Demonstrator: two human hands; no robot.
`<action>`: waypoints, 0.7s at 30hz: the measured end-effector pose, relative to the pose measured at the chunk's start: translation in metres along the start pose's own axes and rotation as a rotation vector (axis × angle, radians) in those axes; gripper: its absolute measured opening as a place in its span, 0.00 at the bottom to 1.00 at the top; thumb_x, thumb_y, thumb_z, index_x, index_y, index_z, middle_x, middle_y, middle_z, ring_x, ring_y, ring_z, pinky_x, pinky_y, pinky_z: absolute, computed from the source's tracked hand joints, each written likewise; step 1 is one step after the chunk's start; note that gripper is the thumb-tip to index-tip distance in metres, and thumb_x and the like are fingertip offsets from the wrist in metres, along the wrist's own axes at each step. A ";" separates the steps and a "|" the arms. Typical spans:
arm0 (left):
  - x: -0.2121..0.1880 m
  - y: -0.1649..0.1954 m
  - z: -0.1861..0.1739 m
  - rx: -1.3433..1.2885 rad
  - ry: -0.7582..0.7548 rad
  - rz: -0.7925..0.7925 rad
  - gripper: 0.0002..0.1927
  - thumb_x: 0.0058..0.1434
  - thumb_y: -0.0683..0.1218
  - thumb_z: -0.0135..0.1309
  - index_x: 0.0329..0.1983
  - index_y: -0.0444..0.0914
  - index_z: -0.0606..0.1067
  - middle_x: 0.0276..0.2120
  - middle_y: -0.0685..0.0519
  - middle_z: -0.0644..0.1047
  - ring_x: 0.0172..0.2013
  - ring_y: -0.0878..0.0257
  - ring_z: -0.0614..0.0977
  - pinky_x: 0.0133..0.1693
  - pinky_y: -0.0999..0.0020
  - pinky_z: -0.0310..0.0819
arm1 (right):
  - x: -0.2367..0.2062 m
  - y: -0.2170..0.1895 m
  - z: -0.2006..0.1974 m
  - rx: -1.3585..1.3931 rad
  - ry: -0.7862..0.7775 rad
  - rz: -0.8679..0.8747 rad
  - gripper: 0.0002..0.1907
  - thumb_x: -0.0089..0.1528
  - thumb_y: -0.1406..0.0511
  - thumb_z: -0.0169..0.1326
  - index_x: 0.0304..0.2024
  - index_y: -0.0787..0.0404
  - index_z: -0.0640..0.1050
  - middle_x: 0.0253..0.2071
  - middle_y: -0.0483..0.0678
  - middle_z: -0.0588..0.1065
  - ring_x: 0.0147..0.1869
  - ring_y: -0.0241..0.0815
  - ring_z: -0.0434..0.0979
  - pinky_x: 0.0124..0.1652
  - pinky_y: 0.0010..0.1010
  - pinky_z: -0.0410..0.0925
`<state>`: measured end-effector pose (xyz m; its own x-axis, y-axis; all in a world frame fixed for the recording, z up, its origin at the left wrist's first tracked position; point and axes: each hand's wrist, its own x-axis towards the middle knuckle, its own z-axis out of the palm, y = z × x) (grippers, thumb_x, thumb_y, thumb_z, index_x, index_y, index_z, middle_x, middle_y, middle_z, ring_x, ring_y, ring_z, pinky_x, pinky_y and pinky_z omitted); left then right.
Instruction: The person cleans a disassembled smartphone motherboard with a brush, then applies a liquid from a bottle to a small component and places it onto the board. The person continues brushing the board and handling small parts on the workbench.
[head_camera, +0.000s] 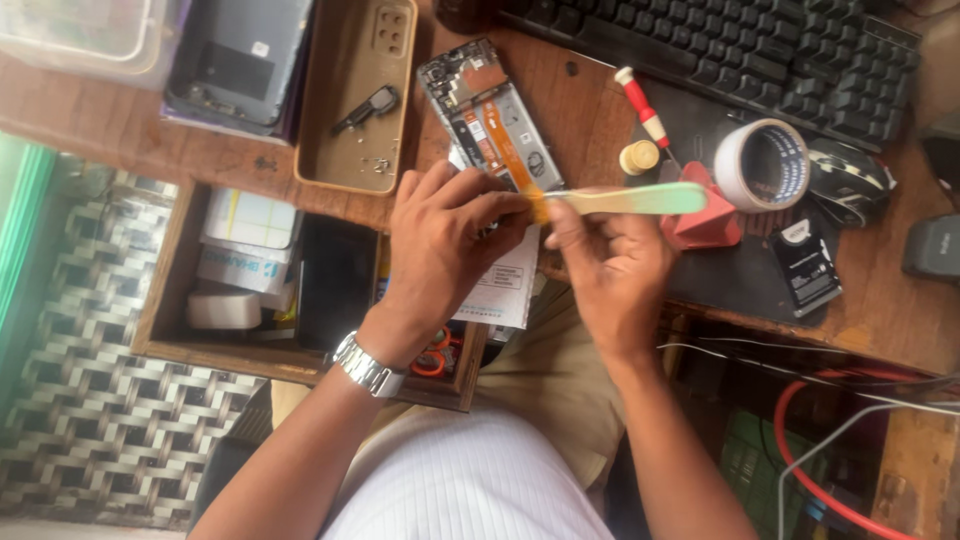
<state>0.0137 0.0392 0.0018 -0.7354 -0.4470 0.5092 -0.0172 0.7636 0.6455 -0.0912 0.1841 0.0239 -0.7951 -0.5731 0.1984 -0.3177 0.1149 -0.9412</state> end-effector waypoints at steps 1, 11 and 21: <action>0.000 0.000 0.000 0.002 0.001 -0.010 0.09 0.57 0.47 0.66 0.41 0.45 0.82 0.38 0.63 0.79 0.40 0.63 0.75 0.44 0.64 0.63 | -0.001 0.001 0.001 0.023 -0.016 -0.009 0.10 0.67 0.69 0.61 0.48 0.68 0.76 0.39 0.49 0.79 0.36 0.32 0.79 0.36 0.20 0.71; 0.000 0.000 -0.001 -0.007 -0.012 0.005 0.09 0.56 0.47 0.66 0.41 0.45 0.83 0.38 0.62 0.79 0.40 0.62 0.75 0.43 0.63 0.63 | -0.003 0.004 0.005 0.113 0.040 -0.027 0.09 0.67 0.69 0.61 0.47 0.68 0.77 0.40 0.48 0.80 0.38 0.31 0.79 0.40 0.22 0.75; 0.001 0.002 -0.002 -0.008 0.000 0.006 0.09 0.55 0.47 0.65 0.40 0.45 0.82 0.39 0.62 0.80 0.40 0.62 0.75 0.43 0.64 0.63 | -0.007 0.014 0.008 0.060 0.116 0.028 0.09 0.66 0.68 0.61 0.46 0.67 0.79 0.38 0.40 0.78 0.36 0.24 0.72 0.36 0.16 0.65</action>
<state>0.0141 0.0391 0.0048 -0.7358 -0.4419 0.5131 -0.0071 0.7628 0.6466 -0.0865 0.1832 0.0070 -0.8587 -0.4723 0.1987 -0.2658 0.0790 -0.9608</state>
